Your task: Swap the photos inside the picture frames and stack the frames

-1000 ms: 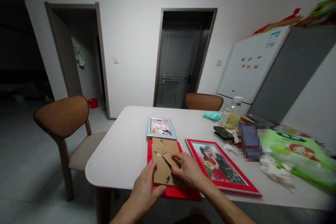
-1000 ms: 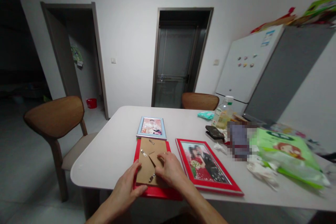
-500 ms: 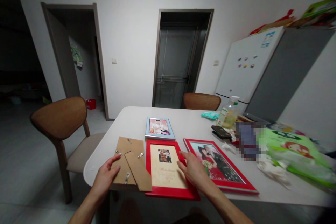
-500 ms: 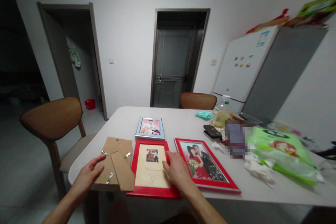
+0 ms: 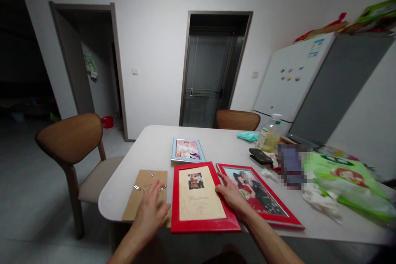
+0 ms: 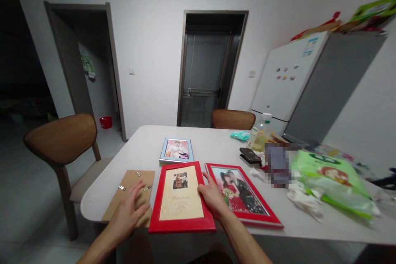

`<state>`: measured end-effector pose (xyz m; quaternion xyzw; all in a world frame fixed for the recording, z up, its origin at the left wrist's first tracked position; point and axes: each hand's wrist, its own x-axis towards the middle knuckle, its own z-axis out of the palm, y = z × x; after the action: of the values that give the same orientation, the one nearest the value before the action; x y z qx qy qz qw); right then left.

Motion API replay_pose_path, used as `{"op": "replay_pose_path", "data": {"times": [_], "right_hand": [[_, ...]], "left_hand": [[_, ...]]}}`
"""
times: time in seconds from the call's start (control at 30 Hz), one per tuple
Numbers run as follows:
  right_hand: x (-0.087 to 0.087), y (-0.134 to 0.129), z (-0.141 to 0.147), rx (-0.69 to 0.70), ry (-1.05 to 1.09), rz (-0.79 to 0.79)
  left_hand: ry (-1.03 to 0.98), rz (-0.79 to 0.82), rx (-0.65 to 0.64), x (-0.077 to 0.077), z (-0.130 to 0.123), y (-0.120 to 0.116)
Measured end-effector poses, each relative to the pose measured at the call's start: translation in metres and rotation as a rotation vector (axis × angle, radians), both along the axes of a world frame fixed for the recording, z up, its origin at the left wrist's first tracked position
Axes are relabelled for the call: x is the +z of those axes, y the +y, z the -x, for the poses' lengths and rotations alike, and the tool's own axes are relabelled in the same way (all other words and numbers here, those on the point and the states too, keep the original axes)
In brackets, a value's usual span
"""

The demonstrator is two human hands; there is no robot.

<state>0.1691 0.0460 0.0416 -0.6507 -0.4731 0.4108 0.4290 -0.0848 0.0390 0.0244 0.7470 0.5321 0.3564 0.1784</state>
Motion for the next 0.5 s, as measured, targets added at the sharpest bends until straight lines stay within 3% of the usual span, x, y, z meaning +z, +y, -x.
{"op": "replay_pose_path", "data": {"times": [0.13, 0.23, 0.37, 0.5], "right_hand": [[0.014, -0.01, 0.01, 0.02, 0.26, -0.014], [0.019, -0.013, 0.013, 0.043, 0.323, -0.053], [0.011, -0.008, 0.005, 0.048, 0.25, -0.082], [-0.005, 0.005, -0.011, 0.015, -0.22, -0.045]], "left_hand": [[-0.035, -0.042, -0.273, 0.011, -0.07, -0.022], [0.054, -0.135, -0.355, 0.019, -0.099, -0.025], [0.053, -0.272, -0.382, 0.034, -0.095, -0.017], [-0.189, -0.265, -0.076, 0.045, -0.061, -0.004]]}}
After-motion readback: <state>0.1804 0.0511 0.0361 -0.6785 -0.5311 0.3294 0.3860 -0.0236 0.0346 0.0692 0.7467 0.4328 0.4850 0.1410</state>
